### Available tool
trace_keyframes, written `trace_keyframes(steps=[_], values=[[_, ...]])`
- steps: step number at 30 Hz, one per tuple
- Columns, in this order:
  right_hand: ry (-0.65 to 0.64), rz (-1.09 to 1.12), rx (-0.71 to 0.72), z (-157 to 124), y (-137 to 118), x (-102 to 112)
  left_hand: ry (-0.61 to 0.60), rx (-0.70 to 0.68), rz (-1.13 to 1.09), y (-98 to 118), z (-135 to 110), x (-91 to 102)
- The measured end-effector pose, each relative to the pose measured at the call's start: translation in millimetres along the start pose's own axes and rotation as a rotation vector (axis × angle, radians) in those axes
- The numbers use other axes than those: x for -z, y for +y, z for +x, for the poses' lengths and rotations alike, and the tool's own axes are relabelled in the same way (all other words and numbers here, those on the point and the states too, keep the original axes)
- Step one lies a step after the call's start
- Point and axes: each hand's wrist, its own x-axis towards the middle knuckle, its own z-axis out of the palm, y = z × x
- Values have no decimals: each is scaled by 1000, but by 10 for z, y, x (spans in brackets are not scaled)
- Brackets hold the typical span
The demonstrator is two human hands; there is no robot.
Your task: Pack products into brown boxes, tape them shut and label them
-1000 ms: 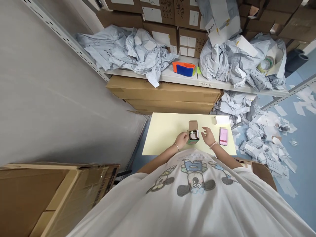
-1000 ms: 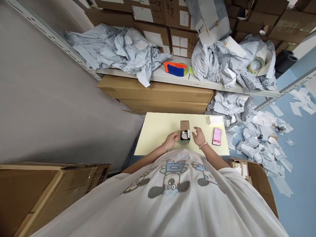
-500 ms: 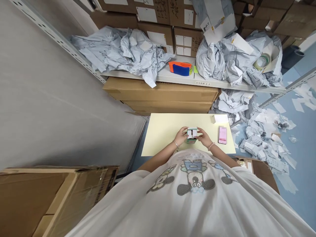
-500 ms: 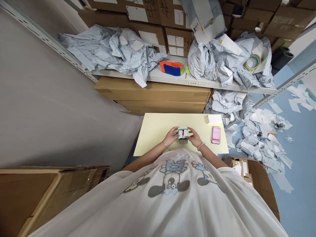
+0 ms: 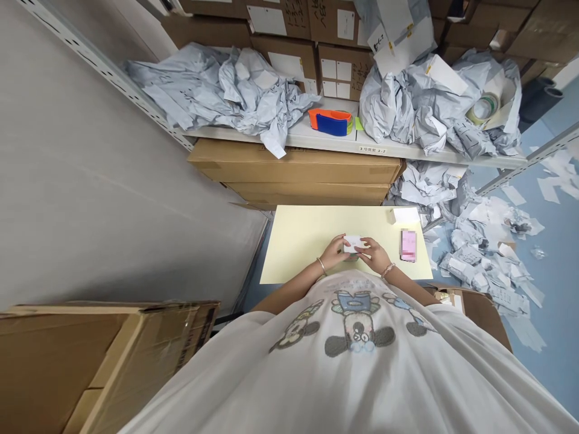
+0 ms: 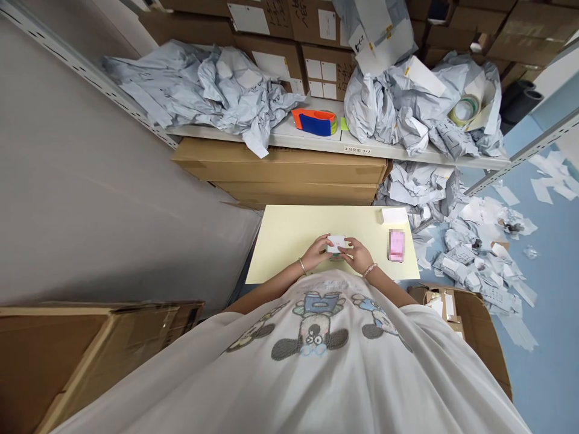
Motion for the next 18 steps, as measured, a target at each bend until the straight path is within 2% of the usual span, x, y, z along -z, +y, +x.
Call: trace_keyframes(steps=[3, 6, 9, 12, 18], values=[[-56, -109, 59, -52, -8, -15, -49, -36, 173, 9, -20, -23], [-60, -164, 61, -103, -16, -33, -60, -24, 246, 36, 4, -7], [-7, -160, 16, -156, -8, -35, -56, -22, 271, 50, 105, 127], [68, -127, -51, -235, 8, -9, 36, -22, 256, 43, 275, 459], [155, -83, -210, -524, 56, 26, 315, 42, 269, -29, 623, 1460]])
